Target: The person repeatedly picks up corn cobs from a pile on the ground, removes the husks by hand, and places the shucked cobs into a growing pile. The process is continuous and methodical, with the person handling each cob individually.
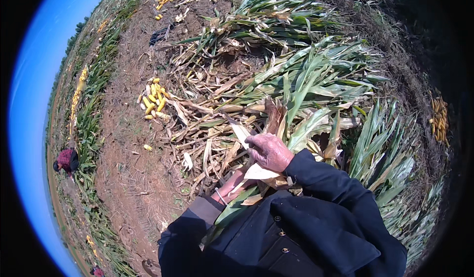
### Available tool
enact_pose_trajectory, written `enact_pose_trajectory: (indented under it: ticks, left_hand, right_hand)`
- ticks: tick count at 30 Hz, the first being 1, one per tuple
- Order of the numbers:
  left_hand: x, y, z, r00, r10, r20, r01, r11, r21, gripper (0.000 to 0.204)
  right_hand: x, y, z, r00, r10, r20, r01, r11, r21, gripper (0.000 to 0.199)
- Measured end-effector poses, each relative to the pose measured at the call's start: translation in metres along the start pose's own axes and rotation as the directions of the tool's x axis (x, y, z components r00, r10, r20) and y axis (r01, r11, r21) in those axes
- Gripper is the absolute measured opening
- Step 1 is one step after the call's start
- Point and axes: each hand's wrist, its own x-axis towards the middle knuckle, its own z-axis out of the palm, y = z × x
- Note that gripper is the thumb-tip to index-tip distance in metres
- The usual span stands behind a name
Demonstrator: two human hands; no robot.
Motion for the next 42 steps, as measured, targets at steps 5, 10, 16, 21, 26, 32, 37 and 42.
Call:
enact_pose_trajectory:
  ticks: [5, 10, 16, 21, 26, 32, 37, 42]
  left_hand:
    - [0.007, 0.01, 0.022, 0.981, 0.168, -0.098, -0.097, 0.86, 0.501, 0.053]
    - [0.009, 0.09, 0.059, 0.839, 0.543, -0.038, -0.296, 0.514, 0.805, 0.078]
    - [0.034, 0.127, 0.024, 0.575, 0.808, 0.128, -0.258, 0.031, 0.966, 0.072]
    - [0.045, 0.154, 0.026, 0.346, 0.911, 0.226, -0.214, -0.158, 0.964, 0.075]
    - [0.053, 0.191, 0.056, 0.159, 0.985, 0.063, -0.456, 0.017, 0.89, 0.069]
    - [0.059, 0.248, 0.1, -0.026, 0.996, -0.085, -0.793, 0.031, 0.608, 0.068]
    - [0.046, 0.281, 0.179, -0.11, 0.991, -0.071, -0.759, -0.037, 0.65, 0.072]
    - [0.043, 0.24, 0.18, 0.086, 0.994, -0.06, -0.755, 0.105, 0.647, 0.07]
  right_hand:
    - [-0.029, -0.014, -0.039, 0.925, -0.27, -0.268, 0.282, 0.959, 0.007, 0.031]
    - [-0.055, -0.033, -0.083, 0.823, -0.362, -0.437, 0.373, 0.926, -0.065, 0.038]
    - [-0.082, 0.004, -0.054, 0.937, -0.22, -0.272, 0.237, 0.971, 0.034, 0.036]
    - [-0.082, 0.031, -0.046, 0.922, 0.252, 0.294, -0.304, 0.941, 0.147, 0.063]
    - [-0.049, 0.044, -0.013, 0.956, 0.146, 0.256, -0.201, 0.958, 0.205, 0.101]
    - [0.018, -0.015, -0.023, 0.988, 0.022, -0.153, 0.046, 0.901, 0.432, 0.092]
    - [0.045, -0.04, -0.061, 0.896, 0.321, -0.307, 0.063, 0.593, 0.803, 0.07]
    - [0.034, 0.006, -0.154, 0.63, 0.277, -0.725, 0.057, 0.915, 0.399, 0.048]
